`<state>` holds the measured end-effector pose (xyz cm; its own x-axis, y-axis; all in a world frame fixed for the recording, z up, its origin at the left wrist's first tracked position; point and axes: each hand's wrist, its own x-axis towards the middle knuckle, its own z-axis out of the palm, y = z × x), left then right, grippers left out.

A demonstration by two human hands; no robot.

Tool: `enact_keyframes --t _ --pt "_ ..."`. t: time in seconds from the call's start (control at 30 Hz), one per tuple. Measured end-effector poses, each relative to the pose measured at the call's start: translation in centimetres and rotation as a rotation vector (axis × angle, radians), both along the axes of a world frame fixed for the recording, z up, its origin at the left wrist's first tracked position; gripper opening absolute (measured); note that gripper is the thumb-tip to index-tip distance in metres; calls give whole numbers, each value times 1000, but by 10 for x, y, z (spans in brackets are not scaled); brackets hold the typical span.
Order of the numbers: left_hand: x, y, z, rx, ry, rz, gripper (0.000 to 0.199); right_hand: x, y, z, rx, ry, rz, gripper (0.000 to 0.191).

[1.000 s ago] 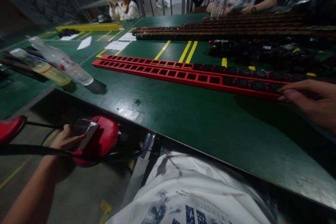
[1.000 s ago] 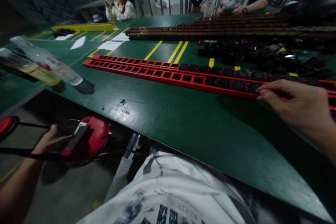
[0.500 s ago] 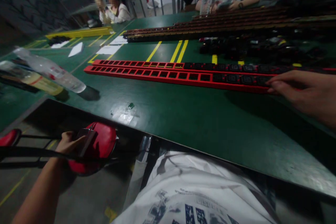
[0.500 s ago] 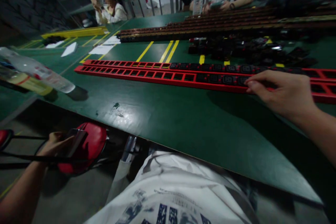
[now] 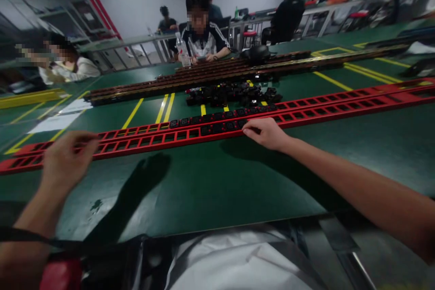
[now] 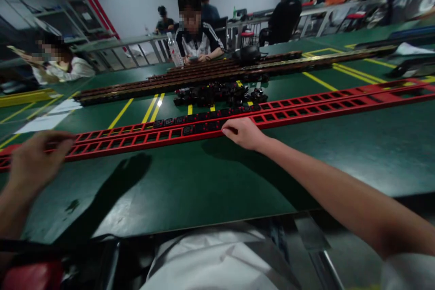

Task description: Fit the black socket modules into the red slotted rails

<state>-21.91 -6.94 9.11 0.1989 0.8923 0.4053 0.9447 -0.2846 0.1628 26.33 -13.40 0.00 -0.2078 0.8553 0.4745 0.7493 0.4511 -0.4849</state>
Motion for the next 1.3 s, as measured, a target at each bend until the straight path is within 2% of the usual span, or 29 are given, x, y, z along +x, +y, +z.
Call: enact_keyframes --t 0.03,0.1,0.13,0.2,0.27,0.37,0.57,0.73,1.0,1.3 --pt "23 19 -12 -39 -19 -91 36 0 0 0 2 -6 8 23" --pt "76 49 -34 -125 -31 -355 41 1 -1 -2 4 -24 22 23" --pt "104 59 -45 -145 -13 -492 44 2 -1 -2 2 -34 28 23" --pt "156 67 -62 -157 53 -675 56 2 -2 -4 -7 -47 41 22" --pt "196 65 -76 -177 149 -736 64 2 -3 -6 -25 -54 59 20" --pt "226 59 -90 -223 253 -743 74 0 -6 -8 -54 -78 80 18" --pt "228 65 -104 -173 318 -756 84 -8 -8 -9 -92 -103 95 17" --pt "229 63 -109 -106 291 -733 80 -8 -7 -10 -105 -90 98 17" --pt "230 57 -111 -45 248 -716 76 0 -7 -5 -100 -74 49 17" --pt "230 56 -109 -35 246 -719 75 -2 -8 -4 -106 -75 87 18"
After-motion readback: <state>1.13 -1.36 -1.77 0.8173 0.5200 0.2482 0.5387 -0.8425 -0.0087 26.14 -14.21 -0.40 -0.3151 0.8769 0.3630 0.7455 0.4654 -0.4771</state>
